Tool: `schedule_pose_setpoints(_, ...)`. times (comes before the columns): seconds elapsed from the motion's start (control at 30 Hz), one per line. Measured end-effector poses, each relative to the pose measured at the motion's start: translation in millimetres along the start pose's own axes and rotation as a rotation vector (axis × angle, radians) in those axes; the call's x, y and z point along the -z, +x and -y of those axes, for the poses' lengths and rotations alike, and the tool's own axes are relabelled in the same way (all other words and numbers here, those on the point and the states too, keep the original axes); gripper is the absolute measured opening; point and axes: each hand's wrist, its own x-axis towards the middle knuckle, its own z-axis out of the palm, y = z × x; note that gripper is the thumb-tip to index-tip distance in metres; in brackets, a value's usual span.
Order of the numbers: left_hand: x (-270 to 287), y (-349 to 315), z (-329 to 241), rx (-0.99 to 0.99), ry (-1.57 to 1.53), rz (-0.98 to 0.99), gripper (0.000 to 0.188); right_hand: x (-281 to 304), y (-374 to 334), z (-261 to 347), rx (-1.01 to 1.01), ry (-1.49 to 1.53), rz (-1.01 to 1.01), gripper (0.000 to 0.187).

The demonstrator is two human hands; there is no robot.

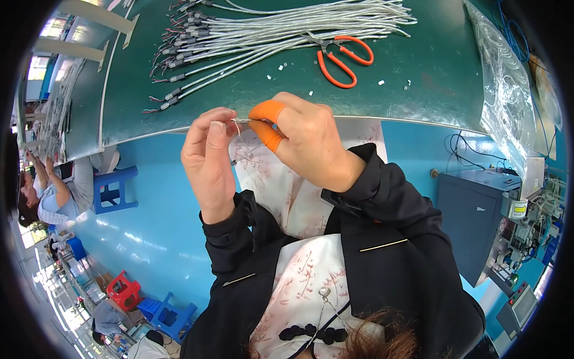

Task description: Strip insulation and process bundles of electrical wires using hand tools at a production workbench.

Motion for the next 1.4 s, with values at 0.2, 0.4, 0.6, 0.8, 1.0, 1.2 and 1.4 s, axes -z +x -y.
schedule_pose_setpoints(0.2,3.4,0.2,-3.6,0.168,-0.049,-0.003,0.012,-2.7,0.3,-3.4,0.199,-0.144,-0.068,0.019)
schedule_pose_setpoints(0.4,2.6,3.1,0.0,0.293,-0.303,0.030,0.014,-6.3,-1.4,-10.1,0.208,-0.096,-0.137,0.023)
schedule_pose_setpoints(0.6,4.7,-1.5,-4.2,0.324,-0.323,0.057,0.016,-10.2,-3.6,-9.8,0.176,-0.124,-0.137,0.025)
schedule_pose_setpoints(0.8,8.6,-2.5,-2.8,0.407,-0.404,0.088,0.021,-16.6,-4.7,-8.2,0.196,-0.201,-0.155,0.024)
schedule_pose_setpoints(1.0,11.6,-5.4,-1.4,0.482,-0.551,0.063,0.021,-19.7,-5.5,-1.8,0.239,-0.269,-0.152,0.024)
schedule_pose_setpoints(1.2,13.9,-6.8,3.4,0.509,-0.608,0.071,0.020,-23.4,-7.8,-5.6,0.297,-0.279,-0.177,0.024)
schedule_pose_setpoints(1.4,17.2,-7.6,8.1,0.526,-0.639,0.079,0.019,-25.8,-10.9,-9.4,0.338,-0.314,-0.182,0.025)
